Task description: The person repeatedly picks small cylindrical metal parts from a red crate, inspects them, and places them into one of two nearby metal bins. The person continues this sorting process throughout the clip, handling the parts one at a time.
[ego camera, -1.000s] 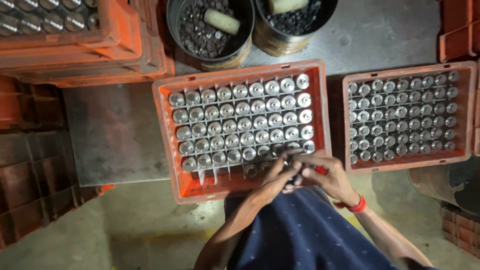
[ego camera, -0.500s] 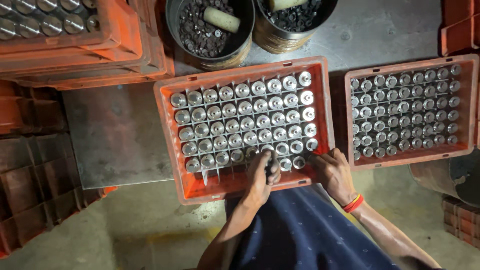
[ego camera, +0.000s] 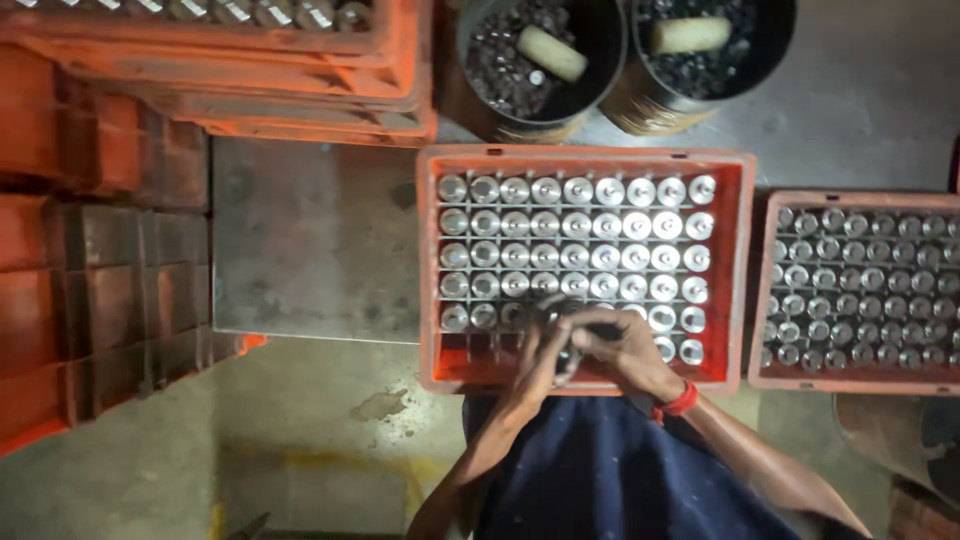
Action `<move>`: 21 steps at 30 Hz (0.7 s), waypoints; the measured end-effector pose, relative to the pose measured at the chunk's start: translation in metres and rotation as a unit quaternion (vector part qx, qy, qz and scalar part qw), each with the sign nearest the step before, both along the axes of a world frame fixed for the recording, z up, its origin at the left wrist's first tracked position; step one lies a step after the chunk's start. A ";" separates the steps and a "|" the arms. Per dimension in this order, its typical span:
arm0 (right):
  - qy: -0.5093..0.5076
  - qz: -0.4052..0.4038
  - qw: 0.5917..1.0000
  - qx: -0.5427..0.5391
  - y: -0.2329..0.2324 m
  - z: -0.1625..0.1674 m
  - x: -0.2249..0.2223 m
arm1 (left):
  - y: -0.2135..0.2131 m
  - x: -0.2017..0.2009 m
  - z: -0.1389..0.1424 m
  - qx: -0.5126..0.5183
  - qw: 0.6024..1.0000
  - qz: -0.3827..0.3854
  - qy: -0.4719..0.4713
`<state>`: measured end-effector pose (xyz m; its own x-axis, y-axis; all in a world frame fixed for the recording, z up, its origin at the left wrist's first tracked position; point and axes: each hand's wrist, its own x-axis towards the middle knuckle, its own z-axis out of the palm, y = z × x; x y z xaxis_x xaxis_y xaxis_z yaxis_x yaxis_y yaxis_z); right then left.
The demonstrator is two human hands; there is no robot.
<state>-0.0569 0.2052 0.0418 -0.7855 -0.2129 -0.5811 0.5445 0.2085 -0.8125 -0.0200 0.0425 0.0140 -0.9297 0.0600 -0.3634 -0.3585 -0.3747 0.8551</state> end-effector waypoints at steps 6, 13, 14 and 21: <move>0.378 0.187 0.896 0.138 -0.043 -0.014 -0.042 | -0.063 0.004 0.001 0.242 0.927 0.237 -0.160; 0.182 0.101 0.975 0.081 -0.041 -0.017 -0.054 | -0.083 -0.005 0.021 0.149 0.951 0.234 -0.139; 0.232 0.141 0.958 0.092 -0.041 -0.019 -0.055 | -0.084 -0.005 0.021 0.178 0.947 0.229 -0.139; 0.288 0.208 0.909 0.217 -0.067 -0.030 -0.070 | -0.086 -0.004 -0.006 0.230 0.949 0.168 -0.136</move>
